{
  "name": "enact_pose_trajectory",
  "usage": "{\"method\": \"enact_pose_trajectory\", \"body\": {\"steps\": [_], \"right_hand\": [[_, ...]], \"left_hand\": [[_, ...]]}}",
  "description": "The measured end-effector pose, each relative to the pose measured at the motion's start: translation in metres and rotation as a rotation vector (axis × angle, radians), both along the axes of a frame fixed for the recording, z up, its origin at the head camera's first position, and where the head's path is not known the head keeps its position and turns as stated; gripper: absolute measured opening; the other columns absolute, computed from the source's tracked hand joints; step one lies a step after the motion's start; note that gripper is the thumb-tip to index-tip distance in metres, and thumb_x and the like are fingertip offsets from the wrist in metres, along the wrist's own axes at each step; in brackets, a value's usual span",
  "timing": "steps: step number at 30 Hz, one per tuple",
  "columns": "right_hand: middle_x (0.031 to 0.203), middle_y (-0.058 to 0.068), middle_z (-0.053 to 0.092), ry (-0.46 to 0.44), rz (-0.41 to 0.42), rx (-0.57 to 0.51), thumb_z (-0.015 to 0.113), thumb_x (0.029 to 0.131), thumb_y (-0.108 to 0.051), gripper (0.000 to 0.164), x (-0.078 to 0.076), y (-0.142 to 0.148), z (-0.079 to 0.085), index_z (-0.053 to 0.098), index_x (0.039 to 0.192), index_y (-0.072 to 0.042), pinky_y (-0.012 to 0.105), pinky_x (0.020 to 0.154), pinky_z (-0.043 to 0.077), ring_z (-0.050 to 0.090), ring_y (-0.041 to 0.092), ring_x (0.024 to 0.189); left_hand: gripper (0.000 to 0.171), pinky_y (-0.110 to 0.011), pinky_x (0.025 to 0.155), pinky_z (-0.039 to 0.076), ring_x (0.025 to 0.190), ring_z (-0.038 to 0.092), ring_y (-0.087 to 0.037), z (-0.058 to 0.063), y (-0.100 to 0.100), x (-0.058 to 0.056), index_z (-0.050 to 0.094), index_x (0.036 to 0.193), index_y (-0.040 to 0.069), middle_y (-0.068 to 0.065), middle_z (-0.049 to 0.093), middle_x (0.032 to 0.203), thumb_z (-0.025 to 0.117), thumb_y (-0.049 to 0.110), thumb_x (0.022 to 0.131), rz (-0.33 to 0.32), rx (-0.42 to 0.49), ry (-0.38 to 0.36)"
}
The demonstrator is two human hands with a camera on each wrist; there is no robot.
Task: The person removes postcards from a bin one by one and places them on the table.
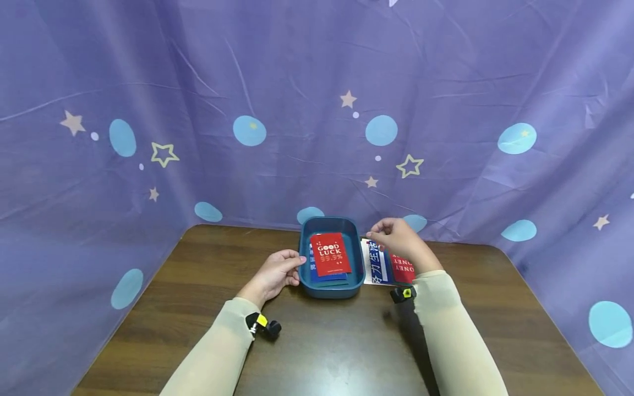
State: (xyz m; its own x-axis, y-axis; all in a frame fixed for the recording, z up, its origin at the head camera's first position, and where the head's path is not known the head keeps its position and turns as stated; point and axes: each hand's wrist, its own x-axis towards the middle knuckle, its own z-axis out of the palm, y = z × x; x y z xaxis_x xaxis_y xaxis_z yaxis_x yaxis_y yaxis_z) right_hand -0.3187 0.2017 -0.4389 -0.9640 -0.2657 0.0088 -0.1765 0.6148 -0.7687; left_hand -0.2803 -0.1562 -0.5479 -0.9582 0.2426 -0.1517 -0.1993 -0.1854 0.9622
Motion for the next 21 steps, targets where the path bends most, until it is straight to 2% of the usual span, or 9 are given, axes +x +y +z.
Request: {"method": "enact_pose_trajectory", "body": {"steps": [6,11,13,17,19,20,21], "right_hand": [[0.097,0.016,0.080,-0.102,0.100,0.105,0.080,0.108,-0.032,0.034,-0.017,-0.055,0.023,0.072,0.125,-0.004,0.042,0.074,0.070,0.077,0.023,0.079],[0.107,0.024,0.082,-0.172,0.139,0.265,0.079,0.107,-0.030,0.043,-0.036,-0.101,0.029,0.068,0.134,0.001,0.041,0.075,0.073,0.082,0.029,0.086],[0.112,0.026,0.082,-0.189,0.131,0.341,0.080,0.107,-0.030,0.042,-0.043,-0.115,0.027,0.071,0.132,0.002,0.042,0.076,0.074,0.082,0.030,0.088],[0.114,0.021,0.082,-0.220,0.059,0.478,0.085,0.104,-0.032,0.040,-0.055,-0.136,0.012,0.077,0.124,0.002,0.042,0.079,0.074,0.081,0.030,0.087],[0.114,0.017,0.082,-0.212,0.034,0.558,0.088,0.100,-0.034,0.043,-0.061,-0.144,0.002,0.079,0.124,0.001,0.042,0.084,0.073,0.079,0.029,0.090],[0.116,0.015,0.082,-0.180,0.027,0.593,0.090,0.098,-0.035,0.045,-0.060,-0.147,-0.002,0.079,0.125,0.000,0.042,0.087,0.072,0.078,0.028,0.093],[0.116,0.013,0.082,-0.158,0.029,0.630,0.092,0.096,-0.036,0.047,-0.065,-0.149,-0.009,0.080,0.125,-0.001,0.043,0.089,0.071,0.077,0.026,0.094]], "left_hand": [[0.010,-0.020,0.052,0.060,0.054,0.063,-0.007,-0.004,0.002,-0.001,0.064,0.102,0.012,0.003,0.065,0.070,0.072,0.011,0.109,0.006,0.011,-0.002],[0.010,-0.020,0.053,0.060,0.054,0.063,-0.007,-0.002,0.000,-0.001,0.064,0.102,0.012,0.003,0.064,0.070,0.071,0.011,0.110,0.001,0.004,0.004],[0.011,-0.020,0.053,0.060,0.055,0.063,-0.007,0.000,0.000,0.000,0.064,0.102,0.012,0.004,0.063,0.070,0.071,0.011,0.110,0.000,0.003,0.010],[0.011,-0.020,0.053,0.061,0.055,0.063,-0.007,0.000,0.000,0.003,0.064,0.102,0.012,0.003,0.062,0.070,0.071,0.012,0.111,-0.005,0.007,0.013],[0.012,-0.020,0.053,0.061,0.055,0.063,-0.007,0.000,0.000,0.003,0.063,0.102,0.012,0.003,0.062,0.070,0.071,0.012,0.111,-0.010,0.008,0.012],[0.012,-0.020,0.053,0.061,0.055,0.063,-0.007,0.000,0.000,0.003,0.063,0.102,0.012,0.003,0.062,0.070,0.071,0.011,0.111,-0.012,0.007,0.011],[0.012,-0.019,0.053,0.061,0.055,0.063,-0.006,0.000,0.000,0.003,0.063,0.102,0.012,0.003,0.062,0.070,0.071,0.011,0.111,-0.015,0.007,0.013]]}}
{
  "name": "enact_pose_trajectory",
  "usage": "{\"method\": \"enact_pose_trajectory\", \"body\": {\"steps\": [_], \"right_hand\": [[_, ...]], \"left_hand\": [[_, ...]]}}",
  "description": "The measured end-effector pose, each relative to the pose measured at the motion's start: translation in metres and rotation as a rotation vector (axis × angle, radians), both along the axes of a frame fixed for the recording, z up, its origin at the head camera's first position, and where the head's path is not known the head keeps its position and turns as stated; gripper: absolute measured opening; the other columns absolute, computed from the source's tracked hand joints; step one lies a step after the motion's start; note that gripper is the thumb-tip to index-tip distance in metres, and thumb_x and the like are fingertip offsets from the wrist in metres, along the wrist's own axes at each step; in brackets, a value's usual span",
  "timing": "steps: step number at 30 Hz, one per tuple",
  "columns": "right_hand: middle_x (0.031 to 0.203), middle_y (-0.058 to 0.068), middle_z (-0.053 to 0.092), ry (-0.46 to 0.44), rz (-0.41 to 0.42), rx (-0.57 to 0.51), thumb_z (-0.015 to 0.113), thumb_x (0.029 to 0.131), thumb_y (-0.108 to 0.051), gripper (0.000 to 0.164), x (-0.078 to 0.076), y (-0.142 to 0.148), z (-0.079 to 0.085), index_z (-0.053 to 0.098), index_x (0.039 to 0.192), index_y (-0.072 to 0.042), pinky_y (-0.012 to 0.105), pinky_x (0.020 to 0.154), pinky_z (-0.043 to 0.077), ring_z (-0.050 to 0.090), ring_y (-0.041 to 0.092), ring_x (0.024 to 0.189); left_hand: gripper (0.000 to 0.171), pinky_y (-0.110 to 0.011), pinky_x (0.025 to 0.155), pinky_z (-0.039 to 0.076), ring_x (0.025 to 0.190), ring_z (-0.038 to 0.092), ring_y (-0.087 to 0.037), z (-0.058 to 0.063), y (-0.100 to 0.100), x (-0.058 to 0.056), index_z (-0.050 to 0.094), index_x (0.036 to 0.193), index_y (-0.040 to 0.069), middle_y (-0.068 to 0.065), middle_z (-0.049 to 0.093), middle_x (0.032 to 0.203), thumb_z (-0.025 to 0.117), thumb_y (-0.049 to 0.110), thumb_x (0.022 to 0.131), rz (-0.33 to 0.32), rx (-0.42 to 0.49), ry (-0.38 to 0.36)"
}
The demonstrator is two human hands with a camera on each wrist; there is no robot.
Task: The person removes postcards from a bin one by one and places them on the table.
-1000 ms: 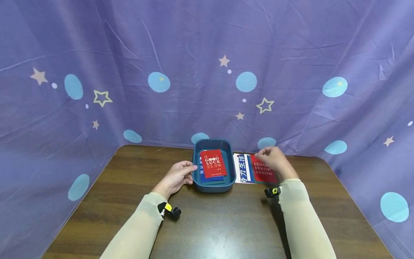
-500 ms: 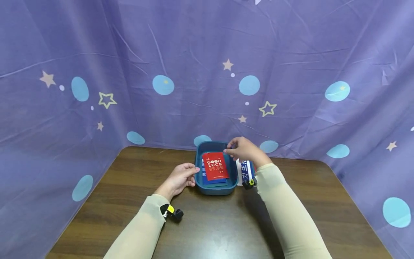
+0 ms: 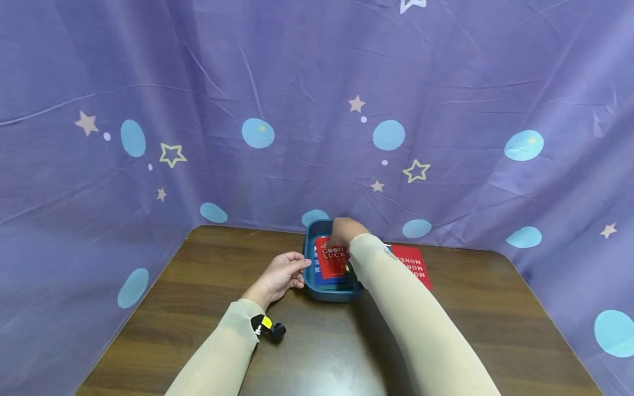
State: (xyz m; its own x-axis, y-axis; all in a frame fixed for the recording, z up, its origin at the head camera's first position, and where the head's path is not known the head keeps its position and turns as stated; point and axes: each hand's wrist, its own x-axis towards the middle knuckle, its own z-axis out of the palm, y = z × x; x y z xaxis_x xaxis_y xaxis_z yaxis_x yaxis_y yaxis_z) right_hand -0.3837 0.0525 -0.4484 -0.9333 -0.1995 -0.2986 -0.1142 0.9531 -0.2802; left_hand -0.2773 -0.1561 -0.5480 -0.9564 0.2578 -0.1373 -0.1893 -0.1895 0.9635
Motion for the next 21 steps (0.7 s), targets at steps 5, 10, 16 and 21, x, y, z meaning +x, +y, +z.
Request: {"method": "enact_pose_trajectory", "body": {"steps": [5,10,16,21], "right_hand": [[0.119,0.008,0.083,0.011,0.012,0.078,0.099,0.088,-0.039,0.051,-0.015,-0.004,-0.028,0.083,0.124,-0.007,0.045,0.100,0.069,0.075,0.024,0.102],[0.119,0.010,0.081,-0.060,-0.063,0.026,0.099,0.090,-0.029,0.046,0.018,-0.006,-0.002,0.081,0.126,-0.006,0.045,0.101,0.070,0.074,0.024,0.100],[0.118,0.008,0.081,-0.045,-0.050,0.033,0.099,0.090,-0.032,0.048,0.016,-0.002,-0.002,0.081,0.127,-0.007,0.043,0.104,0.069,0.072,0.023,0.100],[0.119,0.008,0.081,-0.046,-0.034,0.045,0.101,0.088,-0.039,0.057,0.002,-0.001,-0.016,0.078,0.130,-0.007,0.043,0.104,0.069,0.073,0.024,0.104]], "left_hand": [[0.013,-0.019,0.052,0.060,0.054,0.062,-0.006,0.000,0.003,0.000,0.062,0.101,0.012,0.004,0.061,0.070,0.070,0.010,0.111,0.004,0.001,-0.001],[0.013,-0.019,0.052,0.060,0.055,0.062,-0.006,0.001,0.004,-0.001,0.062,0.102,0.011,0.004,0.062,0.071,0.070,0.011,0.111,-0.006,-0.005,0.006],[0.013,-0.019,0.052,0.060,0.054,0.063,-0.006,0.002,0.003,-0.001,0.062,0.101,0.011,0.004,0.063,0.070,0.070,0.011,0.111,-0.005,-0.002,0.003],[0.013,-0.019,0.052,0.060,0.054,0.063,-0.006,0.000,0.002,-0.001,0.063,0.101,0.011,0.004,0.063,0.070,0.071,0.011,0.111,-0.001,0.002,-0.002]]}}
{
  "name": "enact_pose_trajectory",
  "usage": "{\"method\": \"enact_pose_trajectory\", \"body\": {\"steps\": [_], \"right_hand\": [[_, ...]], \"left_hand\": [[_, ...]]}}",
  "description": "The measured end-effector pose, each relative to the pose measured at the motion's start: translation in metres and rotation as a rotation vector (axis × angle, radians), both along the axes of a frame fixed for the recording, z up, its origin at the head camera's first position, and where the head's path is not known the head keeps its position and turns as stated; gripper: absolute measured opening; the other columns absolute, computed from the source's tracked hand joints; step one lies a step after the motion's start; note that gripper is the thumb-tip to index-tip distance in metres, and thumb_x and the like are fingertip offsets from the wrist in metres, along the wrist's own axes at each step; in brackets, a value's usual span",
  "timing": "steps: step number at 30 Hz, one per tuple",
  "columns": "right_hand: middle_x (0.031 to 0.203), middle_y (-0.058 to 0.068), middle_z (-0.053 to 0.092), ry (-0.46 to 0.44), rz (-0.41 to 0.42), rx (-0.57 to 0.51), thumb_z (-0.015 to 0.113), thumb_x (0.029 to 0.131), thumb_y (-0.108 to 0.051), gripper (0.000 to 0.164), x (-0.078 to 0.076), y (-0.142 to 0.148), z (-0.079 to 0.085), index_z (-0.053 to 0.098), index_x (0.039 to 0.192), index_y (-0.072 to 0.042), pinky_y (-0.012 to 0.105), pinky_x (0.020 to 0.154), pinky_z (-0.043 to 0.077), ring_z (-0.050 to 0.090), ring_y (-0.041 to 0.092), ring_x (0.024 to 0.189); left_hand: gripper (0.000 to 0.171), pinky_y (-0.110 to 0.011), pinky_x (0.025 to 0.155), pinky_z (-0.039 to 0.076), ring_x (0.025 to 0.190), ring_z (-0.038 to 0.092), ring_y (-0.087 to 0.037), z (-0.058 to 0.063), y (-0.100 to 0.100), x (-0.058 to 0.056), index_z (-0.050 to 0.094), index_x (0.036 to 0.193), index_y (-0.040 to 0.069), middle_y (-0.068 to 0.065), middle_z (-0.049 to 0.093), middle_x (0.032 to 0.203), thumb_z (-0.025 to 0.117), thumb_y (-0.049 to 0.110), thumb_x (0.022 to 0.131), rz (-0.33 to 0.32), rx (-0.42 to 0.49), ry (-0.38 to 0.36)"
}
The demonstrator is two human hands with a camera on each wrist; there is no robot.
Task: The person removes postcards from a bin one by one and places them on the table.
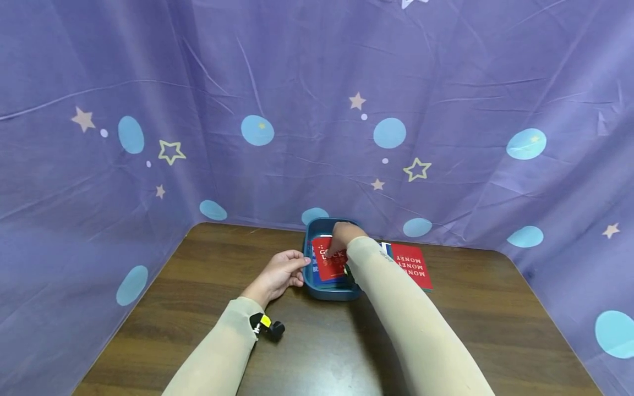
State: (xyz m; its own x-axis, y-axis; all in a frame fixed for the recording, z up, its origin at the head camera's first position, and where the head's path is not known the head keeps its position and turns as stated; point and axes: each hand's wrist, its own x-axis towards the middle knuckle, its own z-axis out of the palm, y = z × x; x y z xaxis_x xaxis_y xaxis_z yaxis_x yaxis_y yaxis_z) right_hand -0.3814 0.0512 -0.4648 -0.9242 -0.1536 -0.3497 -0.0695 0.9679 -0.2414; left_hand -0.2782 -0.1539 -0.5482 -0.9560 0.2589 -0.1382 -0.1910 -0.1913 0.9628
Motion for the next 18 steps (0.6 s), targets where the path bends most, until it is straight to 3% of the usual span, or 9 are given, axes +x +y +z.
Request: {"method": "enact_pose_trajectory", "body": {"steps": [3,7,14,16,18], "right_hand": [[0.117,0.009,0.080,-0.008,-0.014,0.004,0.100,0.089,-0.037,0.056,0.006,-0.002,0.007,0.077,0.130,-0.007,0.044,0.104,0.069,0.073,0.025,0.104],[0.117,0.010,0.080,0.006,-0.004,-0.015,0.100,0.088,-0.033,0.055,0.002,0.001,0.008,0.077,0.129,-0.005,0.043,0.099,0.070,0.074,0.026,0.103],[0.109,0.009,0.079,0.101,0.079,-0.090,0.102,0.082,-0.023,0.045,-0.047,0.018,-0.018,0.078,0.114,-0.003,0.039,0.083,0.069,0.072,0.024,0.091],[0.101,0.010,0.078,0.129,0.109,-0.111,0.097,0.082,-0.017,0.034,-0.049,0.022,-0.013,0.078,0.105,-0.002,0.039,0.078,0.067,0.069,0.025,0.085],[0.099,0.011,0.078,0.122,0.112,-0.153,0.094,0.085,-0.015,0.028,-0.033,0.029,0.008,0.078,0.104,-0.001,0.039,0.080,0.066,0.067,0.025,0.085]], "left_hand": [[0.013,-0.019,0.052,0.061,0.054,0.063,-0.006,0.000,-0.001,0.000,0.063,0.101,0.011,0.004,0.064,0.070,0.071,0.011,0.110,-0.005,0.000,-0.003],[0.013,-0.019,0.052,0.061,0.054,0.063,-0.006,0.002,-0.001,0.000,0.062,0.101,0.011,0.004,0.064,0.070,0.072,0.011,0.110,-0.007,-0.003,-0.002],[0.012,-0.019,0.053,0.061,0.055,0.063,-0.006,0.000,-0.001,-0.001,0.063,0.102,0.011,0.004,0.063,0.071,0.071,0.011,0.111,-0.005,-0.009,0.005],[0.013,-0.019,0.052,0.061,0.055,0.063,-0.006,0.000,-0.001,0.000,0.063,0.101,0.012,0.004,0.063,0.071,0.071,0.011,0.111,-0.005,-0.008,0.003],[0.013,-0.019,0.052,0.060,0.054,0.063,-0.006,0.000,-0.001,0.000,0.063,0.101,0.012,0.004,0.063,0.071,0.071,0.010,0.111,-0.003,-0.003,0.001]]}}
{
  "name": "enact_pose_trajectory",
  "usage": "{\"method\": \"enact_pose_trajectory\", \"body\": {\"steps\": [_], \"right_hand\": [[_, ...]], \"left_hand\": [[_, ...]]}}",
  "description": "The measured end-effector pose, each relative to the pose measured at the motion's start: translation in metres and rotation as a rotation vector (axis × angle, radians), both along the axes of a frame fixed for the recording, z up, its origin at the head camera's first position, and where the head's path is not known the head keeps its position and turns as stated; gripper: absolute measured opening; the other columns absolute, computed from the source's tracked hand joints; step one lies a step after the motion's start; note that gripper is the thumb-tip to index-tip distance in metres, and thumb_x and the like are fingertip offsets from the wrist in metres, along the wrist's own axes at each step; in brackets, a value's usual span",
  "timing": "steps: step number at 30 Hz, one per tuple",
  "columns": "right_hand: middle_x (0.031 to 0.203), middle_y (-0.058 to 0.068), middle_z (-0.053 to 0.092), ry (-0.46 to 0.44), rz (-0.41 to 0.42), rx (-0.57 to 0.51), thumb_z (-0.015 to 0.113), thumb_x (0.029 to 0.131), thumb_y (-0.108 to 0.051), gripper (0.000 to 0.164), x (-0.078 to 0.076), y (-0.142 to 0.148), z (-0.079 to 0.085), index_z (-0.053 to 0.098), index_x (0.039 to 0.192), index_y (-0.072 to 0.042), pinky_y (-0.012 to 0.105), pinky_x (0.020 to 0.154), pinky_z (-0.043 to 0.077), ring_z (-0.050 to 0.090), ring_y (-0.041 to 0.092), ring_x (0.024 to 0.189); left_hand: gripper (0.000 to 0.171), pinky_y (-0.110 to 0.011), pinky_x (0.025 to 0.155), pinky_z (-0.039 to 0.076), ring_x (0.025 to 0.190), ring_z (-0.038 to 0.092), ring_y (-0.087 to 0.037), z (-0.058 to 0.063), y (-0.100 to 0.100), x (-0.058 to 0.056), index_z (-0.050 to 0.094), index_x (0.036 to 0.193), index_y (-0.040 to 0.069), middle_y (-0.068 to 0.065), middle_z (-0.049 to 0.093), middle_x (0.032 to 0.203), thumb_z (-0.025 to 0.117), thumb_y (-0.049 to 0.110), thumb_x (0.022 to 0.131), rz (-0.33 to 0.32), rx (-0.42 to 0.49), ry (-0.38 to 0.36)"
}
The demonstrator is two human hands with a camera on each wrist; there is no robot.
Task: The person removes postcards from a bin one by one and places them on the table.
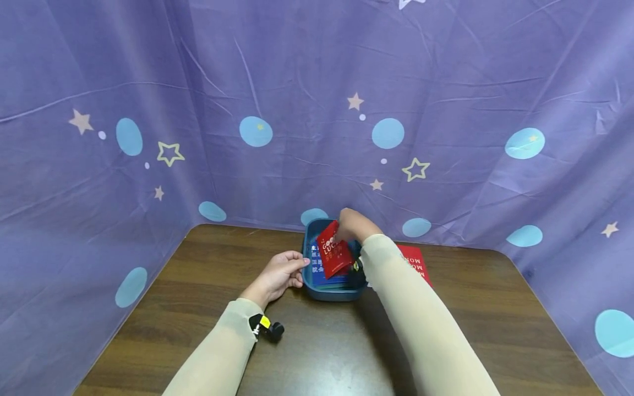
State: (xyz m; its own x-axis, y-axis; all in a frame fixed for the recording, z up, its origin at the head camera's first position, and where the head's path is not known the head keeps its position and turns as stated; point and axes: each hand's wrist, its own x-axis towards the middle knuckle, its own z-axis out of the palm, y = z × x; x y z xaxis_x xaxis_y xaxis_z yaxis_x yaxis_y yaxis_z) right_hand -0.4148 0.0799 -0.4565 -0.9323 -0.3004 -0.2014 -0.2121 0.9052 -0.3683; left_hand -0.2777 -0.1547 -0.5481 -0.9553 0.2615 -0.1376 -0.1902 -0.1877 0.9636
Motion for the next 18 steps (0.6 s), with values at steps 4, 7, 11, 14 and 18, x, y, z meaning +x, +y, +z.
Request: {"method": "enact_pose_trajectory", "body": {"steps": [4,7,11,14,18], "right_hand": [[0.103,0.013,0.080,-0.018,-0.018,-0.182,0.088,0.095,-0.015,0.029,0.040,0.024,0.039,0.079,0.116,0.003,0.039,0.088,0.067,0.073,0.023,0.089],[0.105,0.013,0.081,-0.035,-0.057,-0.364,0.082,0.104,-0.015,0.032,0.057,0.052,0.050,0.076,0.127,0.004,0.033,0.085,0.067,0.075,0.019,0.089],[0.104,0.010,0.082,-0.039,-0.112,-0.585,0.078,0.108,-0.015,0.036,0.066,0.096,0.048,0.071,0.136,0.007,0.025,0.071,0.062,0.071,0.010,0.079],[0.107,0.008,0.084,-0.025,-0.183,-0.685,0.078,0.109,-0.017,0.047,0.075,0.127,0.044,0.064,0.147,0.008,0.025,0.072,0.064,0.071,0.006,0.077],[0.107,0.004,0.086,0.027,-0.264,-0.712,0.077,0.110,-0.019,0.049,0.085,0.163,0.036,0.063,0.149,0.008,0.026,0.078,0.068,0.073,0.003,0.079]], "left_hand": [[0.013,-0.019,0.051,0.060,0.054,0.063,-0.005,0.001,0.001,0.001,0.063,0.100,0.012,0.004,0.064,0.071,0.070,0.010,0.111,0.003,0.009,-0.001],[0.013,-0.019,0.052,0.060,0.054,0.063,-0.006,0.001,0.003,0.000,0.063,0.101,0.012,0.004,0.064,0.071,0.070,0.010,0.111,0.000,0.011,-0.007],[0.012,-0.019,0.052,0.060,0.055,0.063,-0.006,-0.001,0.003,-0.001,0.063,0.102,0.012,0.003,0.065,0.072,0.071,0.011,0.111,0.005,0.005,-0.012],[0.011,-0.020,0.052,0.060,0.055,0.063,-0.006,-0.001,0.002,-0.001,0.064,0.102,0.011,0.003,0.066,0.072,0.071,0.011,0.111,0.013,-0.004,-0.009],[0.011,-0.020,0.052,0.060,0.055,0.063,-0.007,-0.001,0.000,-0.001,0.064,0.103,0.011,0.003,0.066,0.071,0.071,0.011,0.111,0.016,-0.008,-0.017]]}}
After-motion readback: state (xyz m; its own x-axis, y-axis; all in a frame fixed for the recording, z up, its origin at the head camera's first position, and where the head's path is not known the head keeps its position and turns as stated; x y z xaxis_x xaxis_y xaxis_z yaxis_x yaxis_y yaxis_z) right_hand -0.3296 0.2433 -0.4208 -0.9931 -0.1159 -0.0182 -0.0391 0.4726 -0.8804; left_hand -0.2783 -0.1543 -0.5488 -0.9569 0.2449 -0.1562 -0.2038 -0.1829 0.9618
